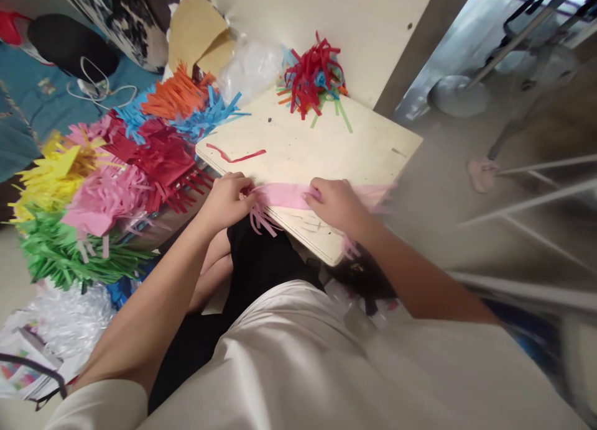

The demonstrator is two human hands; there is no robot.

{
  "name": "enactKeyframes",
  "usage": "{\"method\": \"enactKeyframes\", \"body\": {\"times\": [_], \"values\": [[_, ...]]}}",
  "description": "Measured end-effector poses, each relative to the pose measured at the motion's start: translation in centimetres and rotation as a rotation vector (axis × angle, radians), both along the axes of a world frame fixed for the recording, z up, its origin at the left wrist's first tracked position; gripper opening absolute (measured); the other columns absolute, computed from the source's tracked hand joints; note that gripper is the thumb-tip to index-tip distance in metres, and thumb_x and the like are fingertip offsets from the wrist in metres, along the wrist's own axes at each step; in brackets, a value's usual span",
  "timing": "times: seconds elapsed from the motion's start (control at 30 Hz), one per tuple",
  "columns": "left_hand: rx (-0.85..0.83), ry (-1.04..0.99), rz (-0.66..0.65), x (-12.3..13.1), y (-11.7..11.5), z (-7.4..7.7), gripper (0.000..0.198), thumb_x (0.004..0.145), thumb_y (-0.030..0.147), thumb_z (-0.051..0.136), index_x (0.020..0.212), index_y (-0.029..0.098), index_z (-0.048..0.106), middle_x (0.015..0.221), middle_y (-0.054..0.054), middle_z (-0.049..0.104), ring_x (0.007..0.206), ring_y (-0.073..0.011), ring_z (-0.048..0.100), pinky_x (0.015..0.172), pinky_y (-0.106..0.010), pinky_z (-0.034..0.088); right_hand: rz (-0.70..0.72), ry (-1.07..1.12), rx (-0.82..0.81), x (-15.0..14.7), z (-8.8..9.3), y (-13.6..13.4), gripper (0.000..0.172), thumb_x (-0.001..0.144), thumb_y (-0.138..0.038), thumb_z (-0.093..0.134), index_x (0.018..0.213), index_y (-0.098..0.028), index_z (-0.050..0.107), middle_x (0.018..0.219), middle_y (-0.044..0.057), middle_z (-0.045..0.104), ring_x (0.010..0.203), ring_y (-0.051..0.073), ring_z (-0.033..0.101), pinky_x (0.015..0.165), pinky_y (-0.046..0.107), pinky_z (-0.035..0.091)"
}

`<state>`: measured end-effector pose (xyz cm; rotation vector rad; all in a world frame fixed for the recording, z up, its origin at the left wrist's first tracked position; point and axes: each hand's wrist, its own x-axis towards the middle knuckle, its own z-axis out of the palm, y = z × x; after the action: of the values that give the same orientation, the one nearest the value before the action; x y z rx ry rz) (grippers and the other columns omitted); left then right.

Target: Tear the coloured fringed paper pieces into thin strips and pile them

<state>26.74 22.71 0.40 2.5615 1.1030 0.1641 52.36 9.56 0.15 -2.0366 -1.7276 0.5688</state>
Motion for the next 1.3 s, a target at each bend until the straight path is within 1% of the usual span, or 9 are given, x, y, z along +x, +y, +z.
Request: {"method": "enactKeyframes", "body": {"times": [0.1,0.2,0.33,0.43,0.57,0.67,0.83,1.0,1.3], "values": [[0.085,0.027,0.029,0.0,-0.9,1.2,0.016,0.091,0.024,0.064,0.105,0.020,0.073,0.112,-0.016,0.072,0.117,-0.0412,0.065,0.098,-0.055,0.049,0.011,-0.010,0.004,-0.1,0.1,0.0,0.035,0.106,-0.031,0.055,0.074,-0.025,0.041,0.064,-0.004,0.043,0.063,0.016,0.038,0.073,0.034,0.028],[0.265,-0.067,0.014,0.5,-3.6,2.5,0.032,0.092,0.021,0.066,0.123,0.018,0.071,0.127,-0.019,0.070,0.127,-0.0432,0.061,0.103,-0.057,0.046,0.014,-0.049,-0.002,-0.4,0.0,0.1,0.032,0.103,-0.028,0.058,0.075,-0.024,0.045,0.063,-0.004,0.047,0.063,0.016,0.038,0.076,0.034,0.030],[0.366,-0.167,-0.259,1.0,-8.4,3.2,0.026,0.097,0.015,0.061,0.119,0.018,0.072,0.127,-0.018,0.073,0.125,-0.0392,0.063,0.104,-0.056,0.045,0.025,-0.076,0.029,-0.5,-0.3,0.4,0.031,0.102,-0.029,0.060,0.075,-0.024,0.045,0.066,-0.003,0.051,0.065,0.016,0.040,0.078,0.034,0.032],[0.428,-0.303,-0.340,0.8,-11.2,3.2,0.021,0.101,0.014,0.059,0.113,0.018,0.074,0.124,-0.017,0.076,0.127,-0.0383,0.066,0.104,-0.057,0.048,0.048,-0.096,0.028,-0.5,-0.5,0.5,0.030,0.103,-0.030,0.059,0.077,-0.024,0.045,0.067,-0.002,0.053,0.064,0.016,0.041,0.081,0.034,0.033],[0.295,-0.422,-0.519,1.5,-13.0,2.4,0.026,0.105,0.013,0.054,0.120,0.010,0.075,0.123,-0.021,0.078,0.122,-0.0333,0.073,0.106,-0.051,0.060,0.038,-0.148,0.010,-0.4,-0.8,0.7,0.027,0.103,-0.030,0.060,0.079,-0.024,0.048,0.069,-0.001,0.059,0.065,0.017,0.044,0.087,0.035,0.036],[0.188,-0.319,-0.531,3.2,-13.2,0.5,0.045,0.107,0.014,0.049,0.144,-0.004,0.067,0.148,-0.033,0.071,0.146,-0.0392,0.068,0.124,-0.054,0.059,0.028,-0.176,-0.023,-0.5,-0.8,0.9,0.024,0.103,-0.028,0.061,0.081,-0.024,0.051,0.072,0.001,0.064,0.068,0.019,0.049,0.088,0.036,0.037],[0.210,-0.045,-0.270,4.6,-11.9,-2.2,0.064,0.108,0.016,0.049,0.163,-0.017,0.048,0.170,-0.044,0.050,0.171,-0.0490,0.043,0.142,-0.064,0.038,0.054,-0.218,-0.041,-0.4,-0.6,1.1,0.024,0.107,-0.032,0.061,0.084,-0.023,0.057,0.076,0.002,0.068,0.071,0.020,0.051,0.091,0.037,0.037],[0.222,0.019,-0.163,3.3,-10.1,-2.1,0.067,0.118,0.037,0.044,0.171,-0.004,0.049,0.179,-0.036,0.044,0.175,-0.0473,0.036,0.143,-0.073,0.030,0.066,-0.245,-0.053,-0.4,-0.5,1.2,0.028,0.109,-0.034,0.060,0.084,-0.023,0.059,0.074,0.001,0.067,0.069,0.019,0.049,0.091,0.037,0.036],[0.199,0.106,-0.256,2.0,-7.9,-2.0,0.075,0.119,0.048,0.046,0.181,0.008,0.037,0.189,-0.025,0.030,0.180,-0.0437,0.025,0.145,-0.073,0.020,0.028,-0.218,-0.064,-0.4,0.2,1.1,0.034,0.109,-0.030,0.055,0.075,-0.024,0.052,0.068,0.003,0.060,0.065,0.020,0.047,0.072,0.036,0.028]]}}
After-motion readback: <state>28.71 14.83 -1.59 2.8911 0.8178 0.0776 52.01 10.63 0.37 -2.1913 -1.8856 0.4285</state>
